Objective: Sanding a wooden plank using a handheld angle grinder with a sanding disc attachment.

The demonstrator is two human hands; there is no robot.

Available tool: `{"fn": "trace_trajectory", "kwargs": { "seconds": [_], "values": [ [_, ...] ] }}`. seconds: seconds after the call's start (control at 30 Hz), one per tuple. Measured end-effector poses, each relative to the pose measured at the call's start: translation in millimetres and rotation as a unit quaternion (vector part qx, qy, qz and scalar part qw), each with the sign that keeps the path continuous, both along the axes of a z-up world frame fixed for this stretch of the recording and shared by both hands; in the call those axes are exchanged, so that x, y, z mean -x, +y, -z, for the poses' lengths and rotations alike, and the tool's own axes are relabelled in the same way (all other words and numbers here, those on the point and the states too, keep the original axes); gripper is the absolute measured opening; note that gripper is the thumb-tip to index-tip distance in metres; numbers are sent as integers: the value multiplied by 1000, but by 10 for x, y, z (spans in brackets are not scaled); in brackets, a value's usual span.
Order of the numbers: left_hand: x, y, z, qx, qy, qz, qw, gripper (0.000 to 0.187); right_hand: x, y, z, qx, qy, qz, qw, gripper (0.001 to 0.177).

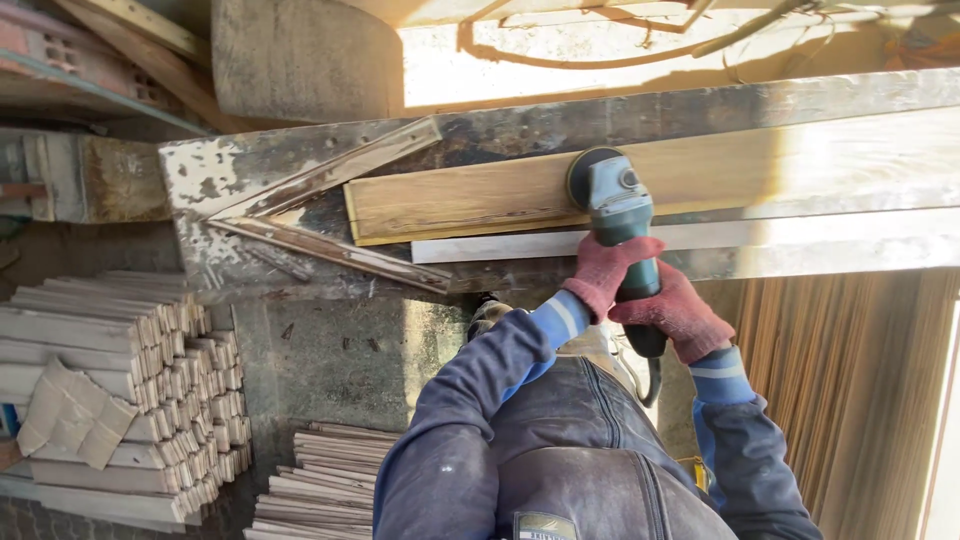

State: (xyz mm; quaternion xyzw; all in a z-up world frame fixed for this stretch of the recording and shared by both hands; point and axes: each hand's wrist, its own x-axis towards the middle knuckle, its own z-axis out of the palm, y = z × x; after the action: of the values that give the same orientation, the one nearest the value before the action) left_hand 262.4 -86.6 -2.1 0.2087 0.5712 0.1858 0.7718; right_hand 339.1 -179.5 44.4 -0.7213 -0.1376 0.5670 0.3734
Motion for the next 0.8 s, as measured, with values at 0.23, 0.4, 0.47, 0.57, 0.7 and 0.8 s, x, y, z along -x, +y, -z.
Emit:
{"fn": "trace_trajectory", "kwargs": {
  "seconds": [0.23, 0.4, 0.47, 0.57, 0.7, 0.8],
  "values": [
    [1317, 609, 137, -14, 83, -63, 995, 66, 1110, 918, -85, -7, 16, -127, 992, 75],
    [2045, 961, 162, 13, 85, -172, 981, 76, 1570, 1306, 193, 10, -10, -284, 959, 100],
    [1979, 989, 107, 25, 79, -162, 983, 89, 1548, 1299, 183, 39, -20, -287, 957, 104],
    [1601, 950, 250, 39, 68, -140, 987, 98, 1245, 1174, 67, 72, -12, -248, 966, 103],
    [715, 684, 456, 42, 48, -57, 996, 84, 554, 824, -192, 59, 9, -57, 997, 88],
    [-181, 349, 506, 27, 21, 12, 999, 71, -55, 422, -146, 44, 13, 48, 998, 79]
  ]
}}
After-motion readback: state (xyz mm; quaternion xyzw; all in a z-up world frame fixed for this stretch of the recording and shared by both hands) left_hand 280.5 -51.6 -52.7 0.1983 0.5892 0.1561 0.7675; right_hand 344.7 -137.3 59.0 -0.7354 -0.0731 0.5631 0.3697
